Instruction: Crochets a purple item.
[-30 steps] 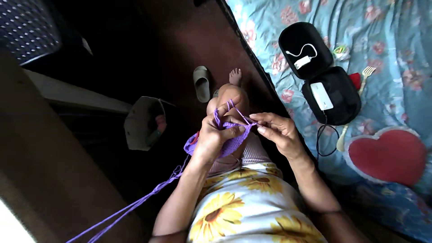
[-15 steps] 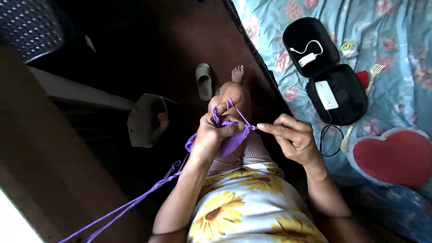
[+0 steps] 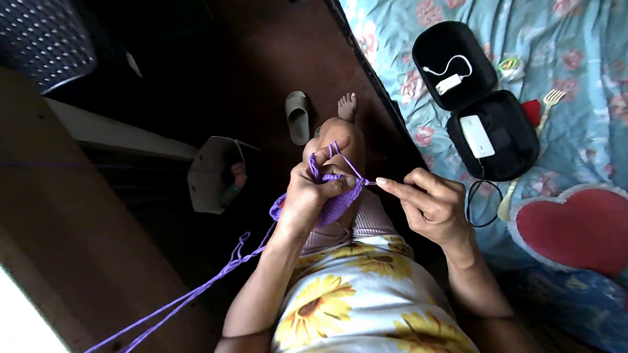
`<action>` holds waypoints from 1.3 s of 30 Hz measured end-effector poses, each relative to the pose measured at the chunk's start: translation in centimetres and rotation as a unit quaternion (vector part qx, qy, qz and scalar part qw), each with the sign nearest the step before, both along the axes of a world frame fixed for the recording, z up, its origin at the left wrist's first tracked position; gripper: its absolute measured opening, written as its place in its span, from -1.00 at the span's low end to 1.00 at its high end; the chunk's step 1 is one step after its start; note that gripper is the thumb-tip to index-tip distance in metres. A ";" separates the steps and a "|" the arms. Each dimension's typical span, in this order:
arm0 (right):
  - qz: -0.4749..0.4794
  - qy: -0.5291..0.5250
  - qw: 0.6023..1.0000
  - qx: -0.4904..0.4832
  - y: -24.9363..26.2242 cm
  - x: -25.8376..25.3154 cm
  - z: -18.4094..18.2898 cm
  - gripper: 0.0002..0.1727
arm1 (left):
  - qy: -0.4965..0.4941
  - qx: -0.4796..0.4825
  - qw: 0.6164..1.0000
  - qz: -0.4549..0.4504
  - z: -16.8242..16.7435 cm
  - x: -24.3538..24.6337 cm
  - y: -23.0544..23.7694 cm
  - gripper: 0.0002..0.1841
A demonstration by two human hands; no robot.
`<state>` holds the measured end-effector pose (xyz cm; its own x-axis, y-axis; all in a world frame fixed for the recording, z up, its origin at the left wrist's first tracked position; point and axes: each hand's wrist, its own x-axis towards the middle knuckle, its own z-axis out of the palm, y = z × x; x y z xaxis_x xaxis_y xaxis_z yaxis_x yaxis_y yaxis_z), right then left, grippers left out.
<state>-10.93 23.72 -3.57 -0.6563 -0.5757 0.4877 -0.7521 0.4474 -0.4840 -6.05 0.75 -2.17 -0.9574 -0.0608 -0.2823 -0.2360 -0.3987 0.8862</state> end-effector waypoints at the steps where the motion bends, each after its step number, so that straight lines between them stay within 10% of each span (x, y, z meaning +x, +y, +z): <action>1: -0.002 0.001 1.000 -0.001 0.0 0.1 0.0 -0.63 | 0.001 -0.001 1.000 -0.002 0.0 0.0 0.0 -0.35; 39: -0.027 -0.019 0.999 -0.042 -0.3 0.8 -1.1 -0.70 | -0.013 0.013 1.000 -0.005 -0.5 0.0 0.0 -0.37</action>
